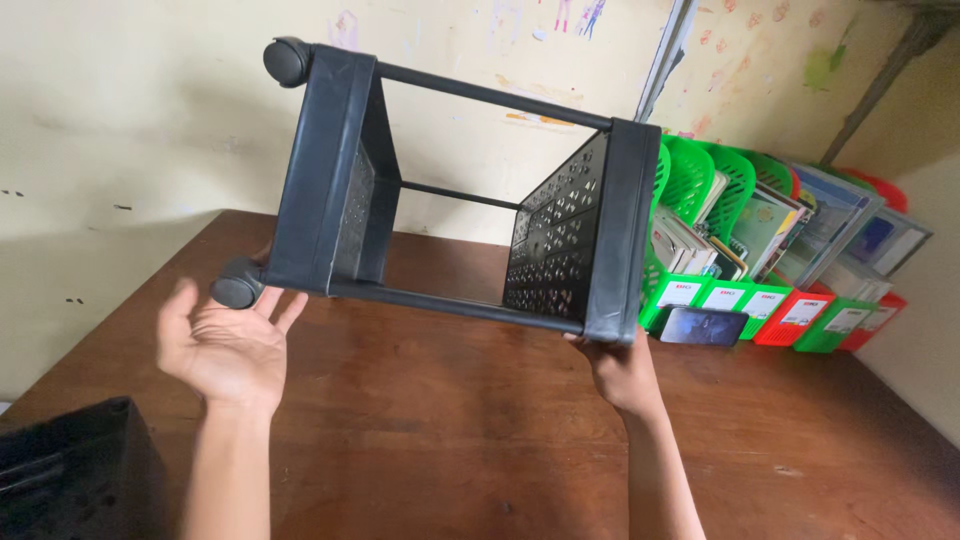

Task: The person assembles a black plastic crate by inserting metal rods into the side panels. They align the panels, insert the rods through pre-drilled holes, and adjust the frame to ensure stability. The assembly is performed on a wooden table in a room with visible storage baskets and wall decorations.

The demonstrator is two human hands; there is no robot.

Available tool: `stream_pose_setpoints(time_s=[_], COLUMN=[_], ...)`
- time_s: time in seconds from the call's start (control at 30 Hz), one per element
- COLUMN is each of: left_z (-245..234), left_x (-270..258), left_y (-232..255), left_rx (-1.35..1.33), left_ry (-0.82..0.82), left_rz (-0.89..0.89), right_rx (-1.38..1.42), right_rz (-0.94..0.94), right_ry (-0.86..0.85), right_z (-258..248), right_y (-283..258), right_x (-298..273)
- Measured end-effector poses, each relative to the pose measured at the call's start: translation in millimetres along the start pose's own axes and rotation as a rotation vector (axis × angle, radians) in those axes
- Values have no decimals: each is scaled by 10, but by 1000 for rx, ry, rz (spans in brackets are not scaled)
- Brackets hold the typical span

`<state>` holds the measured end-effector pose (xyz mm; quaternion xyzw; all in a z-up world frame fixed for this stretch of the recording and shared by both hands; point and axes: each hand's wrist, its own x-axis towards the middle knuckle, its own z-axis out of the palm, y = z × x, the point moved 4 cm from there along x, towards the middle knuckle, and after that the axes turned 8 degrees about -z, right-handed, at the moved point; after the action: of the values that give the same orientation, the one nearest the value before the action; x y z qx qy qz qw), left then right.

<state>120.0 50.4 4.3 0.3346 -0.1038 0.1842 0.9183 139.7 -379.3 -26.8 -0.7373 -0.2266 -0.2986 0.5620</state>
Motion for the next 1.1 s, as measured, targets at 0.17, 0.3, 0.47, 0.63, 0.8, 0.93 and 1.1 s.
stream_pose_setpoints(time_s=[0.17, 0.3, 0.47, 0.63, 0.8, 0.93, 1.1], left_z=[-57, -107, 61, 235, 237, 52, -283], left_x=[-119, -217, -288, -296, -276, -257, -268], left_y=[247, 412, 529, 316, 110, -51, -295], left_rx=[179, 422, 1003, 1165, 1373, 1311, 1190], left_ry=[160, 379, 387, 283, 209, 201, 214], left_rz=[329, 451, 545, 258, 102, 155, 205], right_rx=[-3, 22, -47, -148, -301, -304, -278], right_rz=[21, 1, -34, -17, 83, -28, 67], right_ry=[-65, -88, -92, 17, 37, -79, -261], right_z=[158, 332, 412, 373, 410, 507, 656], right_y=[51, 29, 107, 453, 798, 822, 774], right_x=[-54, -58, -66, -146, -289, -311, -423])
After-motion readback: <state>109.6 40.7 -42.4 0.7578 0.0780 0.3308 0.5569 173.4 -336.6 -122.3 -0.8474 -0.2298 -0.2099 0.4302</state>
